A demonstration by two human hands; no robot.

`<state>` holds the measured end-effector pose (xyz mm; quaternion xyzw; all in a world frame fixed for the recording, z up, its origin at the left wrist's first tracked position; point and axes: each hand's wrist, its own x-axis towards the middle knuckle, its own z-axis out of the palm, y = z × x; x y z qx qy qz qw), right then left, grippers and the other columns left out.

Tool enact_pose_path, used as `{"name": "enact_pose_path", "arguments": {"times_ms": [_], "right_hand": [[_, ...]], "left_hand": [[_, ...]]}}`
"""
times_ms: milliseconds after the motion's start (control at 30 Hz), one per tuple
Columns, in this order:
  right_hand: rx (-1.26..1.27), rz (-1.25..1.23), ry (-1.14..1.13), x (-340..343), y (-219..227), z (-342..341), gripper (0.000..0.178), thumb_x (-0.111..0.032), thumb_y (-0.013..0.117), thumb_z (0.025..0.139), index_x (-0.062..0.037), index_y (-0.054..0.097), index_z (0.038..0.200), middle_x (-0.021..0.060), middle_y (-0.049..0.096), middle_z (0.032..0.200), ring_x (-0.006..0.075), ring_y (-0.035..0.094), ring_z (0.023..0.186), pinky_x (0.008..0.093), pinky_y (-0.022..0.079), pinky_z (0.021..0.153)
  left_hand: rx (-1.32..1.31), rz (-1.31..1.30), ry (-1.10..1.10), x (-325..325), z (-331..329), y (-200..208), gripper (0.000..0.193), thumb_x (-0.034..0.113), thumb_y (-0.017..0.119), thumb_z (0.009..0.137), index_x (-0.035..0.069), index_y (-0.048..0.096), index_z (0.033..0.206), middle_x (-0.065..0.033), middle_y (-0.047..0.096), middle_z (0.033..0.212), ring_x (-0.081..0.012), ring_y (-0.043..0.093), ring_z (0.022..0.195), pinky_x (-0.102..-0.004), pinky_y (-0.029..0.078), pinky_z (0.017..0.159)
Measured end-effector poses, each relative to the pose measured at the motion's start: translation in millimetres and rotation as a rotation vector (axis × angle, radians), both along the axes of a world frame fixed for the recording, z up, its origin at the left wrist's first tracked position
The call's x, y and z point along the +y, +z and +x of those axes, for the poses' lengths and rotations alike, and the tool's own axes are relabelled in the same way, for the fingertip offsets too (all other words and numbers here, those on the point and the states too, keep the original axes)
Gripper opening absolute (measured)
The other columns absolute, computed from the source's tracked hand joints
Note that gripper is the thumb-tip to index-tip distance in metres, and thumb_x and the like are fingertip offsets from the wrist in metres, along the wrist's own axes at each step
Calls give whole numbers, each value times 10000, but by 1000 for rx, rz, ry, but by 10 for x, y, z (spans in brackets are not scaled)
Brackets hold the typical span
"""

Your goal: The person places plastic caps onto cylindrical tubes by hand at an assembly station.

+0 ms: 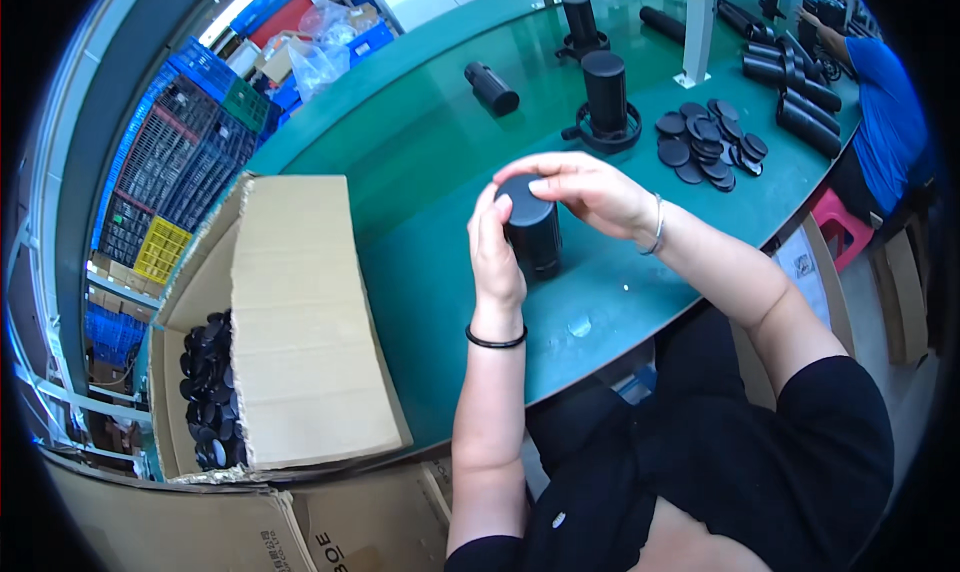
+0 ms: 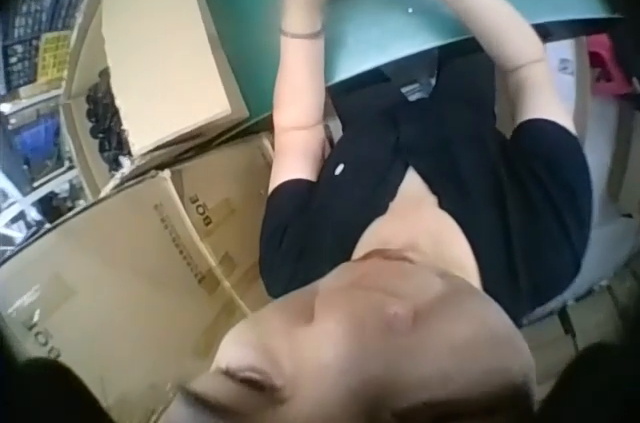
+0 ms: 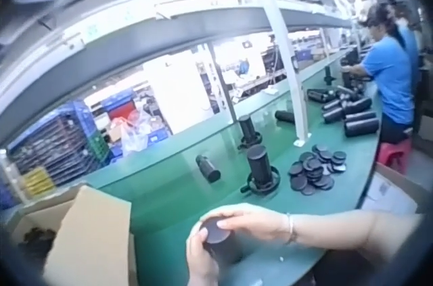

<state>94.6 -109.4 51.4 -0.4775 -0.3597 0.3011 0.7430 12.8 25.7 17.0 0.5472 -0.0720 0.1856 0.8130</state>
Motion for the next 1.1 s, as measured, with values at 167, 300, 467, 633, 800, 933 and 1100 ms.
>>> {"name": "enact_pose_path", "arguments": {"times_ms": [167,300,467,633,800,933,1100], "right_hand": [[-926,-308,-140,-68,301,-138,510,-177,722,777,-29,533,1227,82,574,1185,179,515,1134,314,424,933],[-979,-383,-88,359,491,227,574,-134,733,724,-63,494,1241,103,559,1179,214,503,1148,337,417,945],[-1613,-199,-404,1714,-205,992,380,-15,591,740,-72,501,1104,89,534,1168,268,503,1121,326,533,708],[-1876,-380,-344,2522,-732,1195,279,-84,522,821,-96,486,1097,65,507,1212,245,472,1173,311,539,660],[-1794,-218,-573,2654,-914,1126,269,-99,526,817,-94,524,1087,71,495,1246,239,450,1207,329,528,643],[-1635,-475,-550,2057,-691,867,176,-136,561,789,-94,609,953,69,564,1152,239,514,1146,345,513,640],[-1357,-447,-642,40,-307,248,90,-183,616,740,-95,617,758,37,607,742,207,620,782,343,495,626]], "left_hand": [[-22,-51,207,120,-11,-117,372,305,427,917,49,484,1180,-57,523,1127,-156,513,1030,-295,393,902],[60,-128,804,213,9,-37,290,232,475,925,63,457,1159,-57,441,1123,-118,482,972,-269,391,857],[161,-20,793,318,138,-388,269,129,544,892,43,457,1131,-54,440,1104,-110,495,865,-256,409,786],[154,428,833,316,110,-575,230,24,572,837,29,499,1055,-73,492,1030,-95,520,714,-225,424,611],[147,541,840,263,92,-464,195,24,575,837,16,519,1024,-60,511,966,-87,518,707,-219,421,588],[195,561,797,296,168,-513,172,22,572,833,5,529,998,-53,529,892,-102,510,724,-237,425,617],[173,791,820,181,297,-438,156,55,520,844,-11,552,981,-80,557,911,-161,515,786,-287,443,690]]}}
